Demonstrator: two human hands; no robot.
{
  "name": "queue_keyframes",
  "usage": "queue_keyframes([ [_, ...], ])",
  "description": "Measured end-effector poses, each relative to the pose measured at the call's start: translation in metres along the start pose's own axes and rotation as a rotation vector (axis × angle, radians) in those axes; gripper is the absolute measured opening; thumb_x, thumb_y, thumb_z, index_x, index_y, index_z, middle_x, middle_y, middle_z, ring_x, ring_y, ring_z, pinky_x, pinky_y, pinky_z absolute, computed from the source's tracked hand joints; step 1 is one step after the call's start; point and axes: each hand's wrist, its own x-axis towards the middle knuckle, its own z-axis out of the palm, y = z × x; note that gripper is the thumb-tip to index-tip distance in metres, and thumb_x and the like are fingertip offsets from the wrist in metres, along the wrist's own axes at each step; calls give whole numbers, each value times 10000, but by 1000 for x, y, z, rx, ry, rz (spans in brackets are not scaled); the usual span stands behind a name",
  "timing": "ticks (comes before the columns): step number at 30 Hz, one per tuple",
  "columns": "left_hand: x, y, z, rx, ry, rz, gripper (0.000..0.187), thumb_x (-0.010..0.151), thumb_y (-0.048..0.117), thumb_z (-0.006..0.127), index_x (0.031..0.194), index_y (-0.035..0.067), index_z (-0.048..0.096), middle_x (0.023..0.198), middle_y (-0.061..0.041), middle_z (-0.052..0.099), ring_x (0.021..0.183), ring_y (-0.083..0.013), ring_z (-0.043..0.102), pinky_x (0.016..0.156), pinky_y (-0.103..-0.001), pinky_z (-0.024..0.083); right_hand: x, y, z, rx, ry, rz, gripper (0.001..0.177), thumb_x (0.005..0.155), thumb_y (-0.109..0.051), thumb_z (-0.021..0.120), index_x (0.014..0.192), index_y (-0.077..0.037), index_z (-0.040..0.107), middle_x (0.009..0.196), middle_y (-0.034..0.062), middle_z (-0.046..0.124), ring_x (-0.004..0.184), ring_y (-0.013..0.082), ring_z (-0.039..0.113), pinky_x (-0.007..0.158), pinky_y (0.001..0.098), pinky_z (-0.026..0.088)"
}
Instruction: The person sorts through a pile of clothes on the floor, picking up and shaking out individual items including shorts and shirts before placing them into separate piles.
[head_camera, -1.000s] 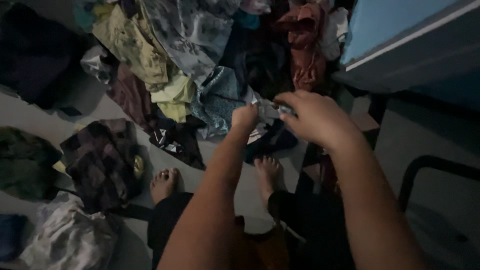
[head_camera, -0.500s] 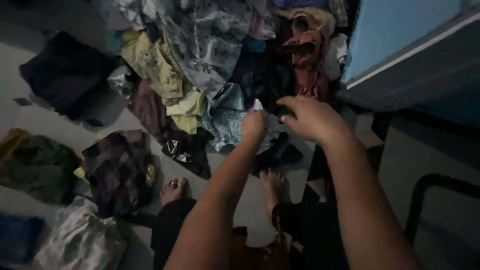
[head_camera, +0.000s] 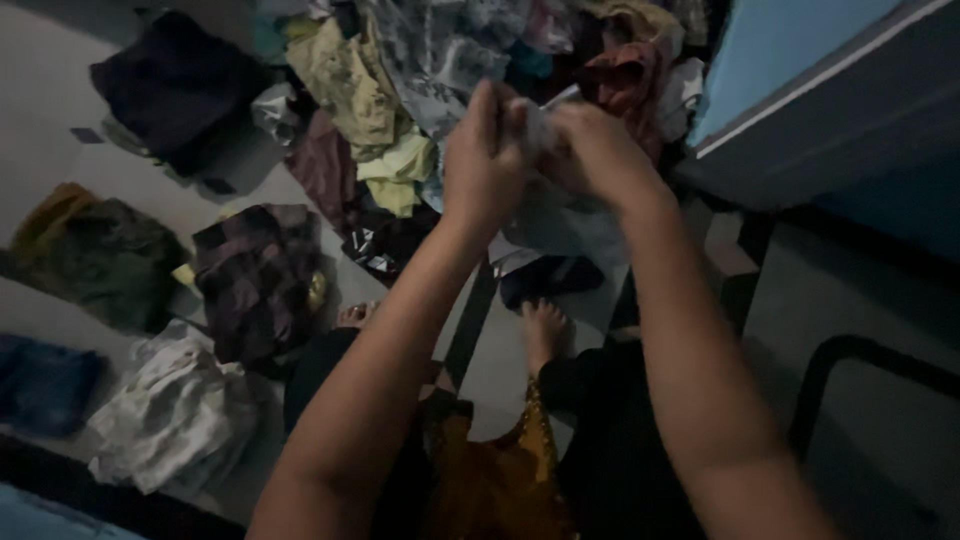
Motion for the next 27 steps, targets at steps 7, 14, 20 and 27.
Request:
queue_keyframes([
  [7, 22, 11, -81, -187, 327, 365, 176, 1162, 219, 479, 1104, 56, 511, 782, -27, 452, 615, -108, 390, 601, -287, 365, 13, -19, -4, 68, -214, 203, 430, 910, -320, 758, 1289, -126, 694, 1214, 144, 707, 1042, 338, 665, 864, 482, 504],
  [14, 42, -16, -178, -242, 556, 477, 163, 1204, 58, 504, 1042, 56, 523, 810, 46, 402, 682, -62, 327, 634, -222, 306, 22, -13, -11, 25, -203, 249, 447, 890, -329, 781, 1284, -136, 699, 1198, 135, 719, 1055, 337, 675, 879, 514, 516],
  [20, 38, -24, -191, -290, 467, 438, 38, 1144, 44, 547, 1135, 58, 581, 879, 24, 558, 674, -39, 465, 612, -205, 394, 20, -32, -21, -234, -349, 556, 407, 962, -301, 728, 1348, -172, 738, 1129, 184, 792, 960, 370, 766, 849, 529, 574],
  [27, 22, -4, -125, 79, 266, 424, 200, 994, 129, 722, 1189, 122, 680, 1079, -33, 733, 994, -185, 754, 814, -310, 598, 28, -155, 12, 587, -105, 136, 471, 918, -176, 703, 1338, -69, 518, 973, 181, 702, 769, 238, 720, 654, 376, 577],
])
